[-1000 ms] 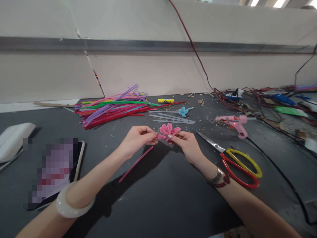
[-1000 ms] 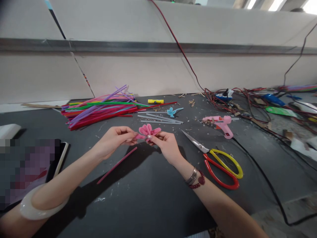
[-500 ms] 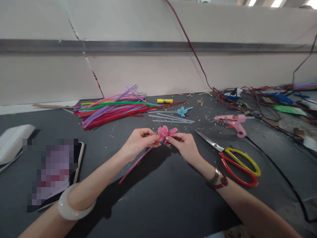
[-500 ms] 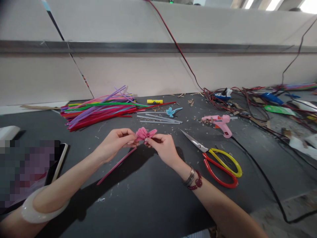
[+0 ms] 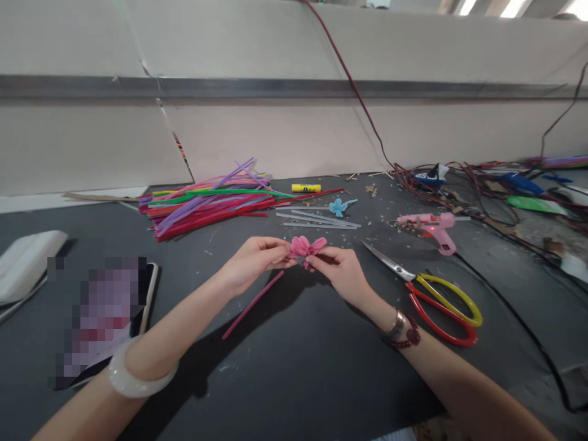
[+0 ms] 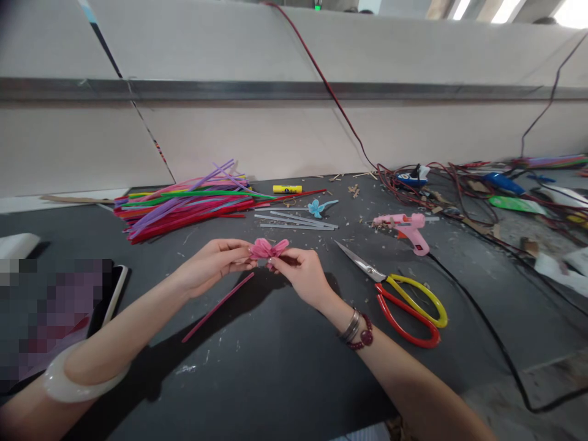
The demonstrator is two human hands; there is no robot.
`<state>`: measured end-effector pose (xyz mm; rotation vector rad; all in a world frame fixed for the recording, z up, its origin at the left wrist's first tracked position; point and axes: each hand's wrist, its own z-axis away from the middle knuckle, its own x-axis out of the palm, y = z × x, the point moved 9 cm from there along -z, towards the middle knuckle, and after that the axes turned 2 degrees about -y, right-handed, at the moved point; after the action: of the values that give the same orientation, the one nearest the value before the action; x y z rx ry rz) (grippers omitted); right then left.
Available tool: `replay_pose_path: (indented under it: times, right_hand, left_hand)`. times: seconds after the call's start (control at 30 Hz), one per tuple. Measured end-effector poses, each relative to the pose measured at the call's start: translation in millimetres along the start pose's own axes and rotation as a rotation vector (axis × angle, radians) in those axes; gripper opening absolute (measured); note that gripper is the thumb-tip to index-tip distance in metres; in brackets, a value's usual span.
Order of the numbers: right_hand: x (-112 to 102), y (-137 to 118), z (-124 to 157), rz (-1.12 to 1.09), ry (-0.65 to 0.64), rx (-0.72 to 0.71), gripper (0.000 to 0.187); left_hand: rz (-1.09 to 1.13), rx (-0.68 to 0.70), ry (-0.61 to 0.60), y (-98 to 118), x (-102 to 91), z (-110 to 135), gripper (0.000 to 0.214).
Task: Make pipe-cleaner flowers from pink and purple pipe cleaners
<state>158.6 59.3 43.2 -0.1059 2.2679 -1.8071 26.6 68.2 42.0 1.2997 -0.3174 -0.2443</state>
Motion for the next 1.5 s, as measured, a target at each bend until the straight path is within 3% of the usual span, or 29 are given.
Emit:
replay_pose_path:
  times: [0.3,0.43,0.67,1.03,1.27,1.4,1.5]
  right_hand:
    - [4,-13,5,0.319,-0.024,-0.166,0.015]
    - [0,-27,10,0.447,0.064,-0.286,0.012]
    - [-6,-35,17,0.494,0.184,-0.389,0.012]
    - [-11,-17,5,0.164,0.137,-0.160,0.008]
    - [-9,-16,4,0.079,0.102,-0.119,0.008]
    - [-7,-16,4,0.027,0.078,-0.115,0.008]
    - [-5,-13,5,-0.004,0.050,-0.107,0.008]
  left_hand:
    - [-0.031,0.011,-0.057,3,5.7,3,0.012]
    - [-0.075,0.073,-0.063,10,9.3,4,0.020]
    - [-0.254,0.259,0.042,33,13.0,17,0.027]
    - [-0.077,0.169,-0.039,22,14.3,13,0.029]
    - [-0.068,0.081,-0.109,17,12.3,11,0.028]
    - [0.003,0.058,-0.091,11,9.6,9,0.028]
    - [-0.067,0.068,-0.080,16,9.2,11,0.027]
